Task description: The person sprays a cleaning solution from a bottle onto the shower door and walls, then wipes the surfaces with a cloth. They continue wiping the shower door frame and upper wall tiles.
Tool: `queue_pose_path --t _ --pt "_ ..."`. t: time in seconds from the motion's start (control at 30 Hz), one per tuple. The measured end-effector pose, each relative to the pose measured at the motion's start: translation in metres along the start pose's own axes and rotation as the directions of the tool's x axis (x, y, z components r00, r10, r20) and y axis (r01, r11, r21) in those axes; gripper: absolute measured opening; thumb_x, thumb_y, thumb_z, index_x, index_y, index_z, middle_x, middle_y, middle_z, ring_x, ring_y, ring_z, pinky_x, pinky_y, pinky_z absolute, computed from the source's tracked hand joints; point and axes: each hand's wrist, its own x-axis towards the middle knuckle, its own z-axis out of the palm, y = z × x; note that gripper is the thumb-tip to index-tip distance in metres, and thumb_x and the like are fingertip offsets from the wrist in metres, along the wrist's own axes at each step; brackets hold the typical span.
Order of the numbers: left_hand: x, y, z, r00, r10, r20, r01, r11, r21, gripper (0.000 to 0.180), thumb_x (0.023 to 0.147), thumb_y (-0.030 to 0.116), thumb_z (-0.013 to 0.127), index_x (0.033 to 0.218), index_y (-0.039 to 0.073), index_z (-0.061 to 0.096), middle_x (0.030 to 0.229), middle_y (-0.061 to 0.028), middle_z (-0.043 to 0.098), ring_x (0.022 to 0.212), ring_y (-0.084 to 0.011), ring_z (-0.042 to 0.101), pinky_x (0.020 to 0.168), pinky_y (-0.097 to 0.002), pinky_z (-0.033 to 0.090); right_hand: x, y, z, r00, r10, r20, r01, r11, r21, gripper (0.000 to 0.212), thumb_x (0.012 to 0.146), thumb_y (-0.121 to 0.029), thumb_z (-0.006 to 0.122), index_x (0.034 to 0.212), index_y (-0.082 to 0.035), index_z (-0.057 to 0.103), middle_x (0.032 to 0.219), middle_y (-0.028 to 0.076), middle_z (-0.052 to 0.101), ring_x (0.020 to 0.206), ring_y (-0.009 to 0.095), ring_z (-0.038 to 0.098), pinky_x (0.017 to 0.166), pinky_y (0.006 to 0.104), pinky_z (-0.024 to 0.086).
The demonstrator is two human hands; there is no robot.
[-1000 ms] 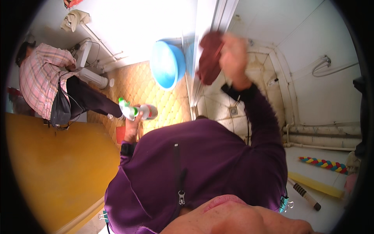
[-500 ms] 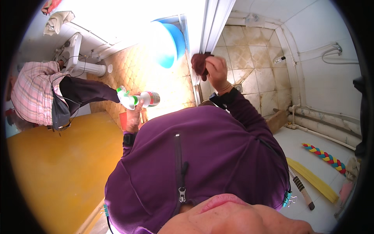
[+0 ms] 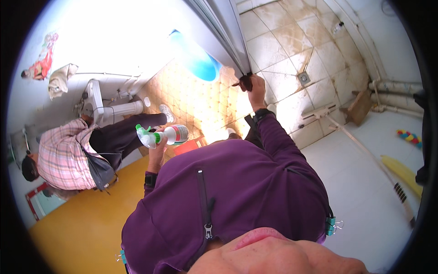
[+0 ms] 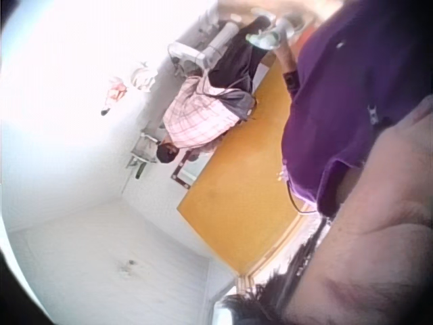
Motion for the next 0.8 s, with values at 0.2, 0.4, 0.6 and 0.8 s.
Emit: queue_pose_path --t 0.2,0.4,0.6,0.8 --pt "0.009 -0.005 -0.047 0.996 0.018 0.088 -0.029 0.991 0.131 0.037 0.083 0.003 0.058 0.119 0.011 0.050 0.108 0.0002 0.053 0.086 -0.0075 0.048 0.067 -0.0224 0.039 -0.046 0.012 0.008 0.616 0.787 -0.038 -0.747 0.598 0.291 0.021 0.075 -0.007 0.058 0.096 -0.005 0.058 0.085 0.017 0.063 0.077 0.033 0.061 0.067 0.0381 0.048" --pt "0.026 -0.017 -0.057 0.985 0.073 0.155 -0.071 0.997 -0.016 0.036 0.085 0.004 0.057 0.120 0.007 0.049 0.099 0.0006 0.055 0.068 -0.0032 0.044 0.054 -0.0175 0.032 0.002 -0.105 -0.036 0.832 0.507 -0.227 -0.444 0.852 0.278 0.026 0.079 -0.013 0.061 0.100 0.000 0.054 0.083 0.020 0.061 0.079 0.036 0.060 0.068 0.0359 0.047" --pt "0.047 -0.010 -0.039 0.981 -0.039 0.192 0.027 0.997 0.065 0.035 0.084 0.001 0.057 0.118 0.007 0.049 0.099 -0.0013 0.056 0.069 -0.0030 0.045 0.056 -0.0165 0.035 -0.003 -0.075 -0.013 0.800 0.540 -0.259 -0.499 0.841 0.211 0.027 0.080 -0.015 0.056 0.102 0.001 0.054 0.087 0.023 0.060 0.080 0.039 0.058 0.067 0.0385 0.046" --pt "0.063 0.008 -0.002 0.967 0.004 0.254 -0.003 1.000 -0.005 0.036 0.084 0.001 0.057 0.119 0.007 0.048 0.098 -0.0018 0.054 0.066 -0.0035 0.044 0.053 -0.0152 0.035 -0.005 -0.070 -0.023 0.858 0.469 -0.211 -0.472 0.881 0.041 0.014 0.080 -0.013 0.056 0.084 0.001 0.057 0.070 0.020 0.057 0.065 0.041 0.055 0.057 0.0434 0.042"
